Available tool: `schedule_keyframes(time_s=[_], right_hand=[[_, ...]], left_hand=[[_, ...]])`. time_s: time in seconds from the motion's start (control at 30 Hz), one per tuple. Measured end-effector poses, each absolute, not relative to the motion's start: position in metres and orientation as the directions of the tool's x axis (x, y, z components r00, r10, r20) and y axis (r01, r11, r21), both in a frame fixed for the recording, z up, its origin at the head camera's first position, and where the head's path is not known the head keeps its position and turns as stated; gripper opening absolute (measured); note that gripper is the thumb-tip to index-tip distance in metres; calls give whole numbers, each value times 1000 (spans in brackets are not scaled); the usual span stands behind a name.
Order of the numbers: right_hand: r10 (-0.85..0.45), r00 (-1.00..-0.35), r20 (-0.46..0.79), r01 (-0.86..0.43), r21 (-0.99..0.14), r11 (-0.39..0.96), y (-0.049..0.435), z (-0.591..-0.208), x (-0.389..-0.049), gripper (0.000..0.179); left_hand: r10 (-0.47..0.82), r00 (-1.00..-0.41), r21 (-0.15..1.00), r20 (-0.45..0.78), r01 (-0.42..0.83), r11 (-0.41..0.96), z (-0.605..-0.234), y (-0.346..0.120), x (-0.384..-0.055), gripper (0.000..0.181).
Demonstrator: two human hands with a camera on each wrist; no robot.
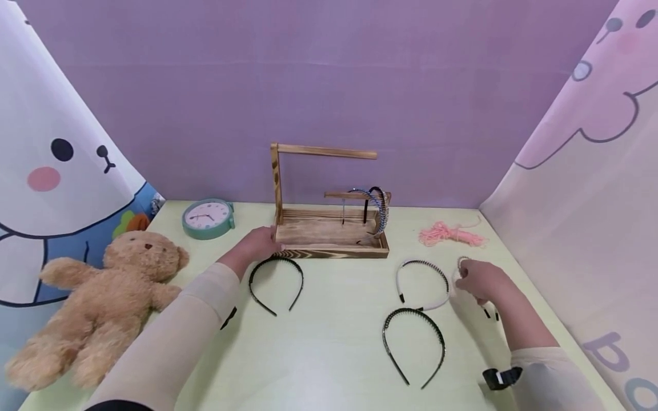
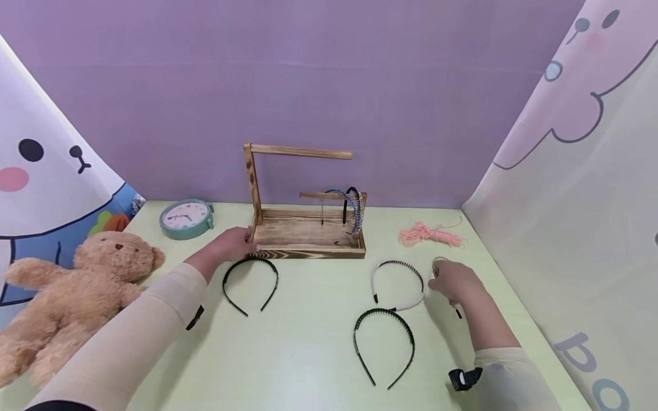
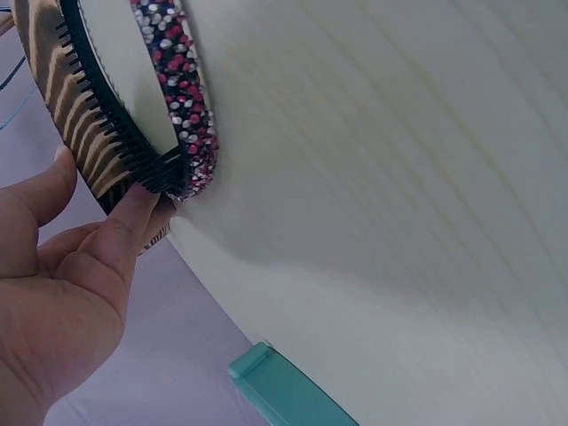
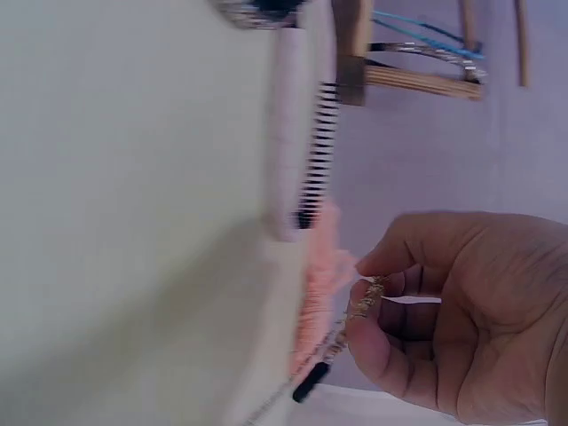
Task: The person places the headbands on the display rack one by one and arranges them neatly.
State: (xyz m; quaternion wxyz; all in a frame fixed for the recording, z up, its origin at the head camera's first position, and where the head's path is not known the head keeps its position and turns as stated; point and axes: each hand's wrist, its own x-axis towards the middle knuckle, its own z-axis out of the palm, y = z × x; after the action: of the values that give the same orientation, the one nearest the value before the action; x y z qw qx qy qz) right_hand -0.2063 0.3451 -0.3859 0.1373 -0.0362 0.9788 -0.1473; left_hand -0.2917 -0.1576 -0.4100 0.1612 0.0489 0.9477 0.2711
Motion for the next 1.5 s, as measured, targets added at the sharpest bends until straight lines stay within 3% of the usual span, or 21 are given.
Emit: schedule_keyframes(time_s=[0.23, 0.7, 0.83, 1.13, 1.5], right_hand=[[-150, -976, -156, -92, -328, 940, 339, -345, -201, 19], [-202, -959, 200, -276, -482, 831, 267, -296, -170, 12], [-255, -928, 273, -365, -514, 776, 242, -294, -170, 12], [-348, -904, 247, -422, -642, 640, 189, -308, -191, 13], [-328, -894, 304, -445, -679, 584, 138, -340, -238, 9]], left_hand=[[180, -941, 526, -287, 2, 851, -411, -158, -293, 70], [188, -943, 532, -276, 13, 846, -413, -158, -293, 69], [187, -944, 526, -273, 16, 850, -412, -158, -293, 70], [178, -944, 515, -278, 10, 857, -412, -159, -292, 68], [184, -947, 508, -262, 26, 861, -416, -160, -297, 70]])
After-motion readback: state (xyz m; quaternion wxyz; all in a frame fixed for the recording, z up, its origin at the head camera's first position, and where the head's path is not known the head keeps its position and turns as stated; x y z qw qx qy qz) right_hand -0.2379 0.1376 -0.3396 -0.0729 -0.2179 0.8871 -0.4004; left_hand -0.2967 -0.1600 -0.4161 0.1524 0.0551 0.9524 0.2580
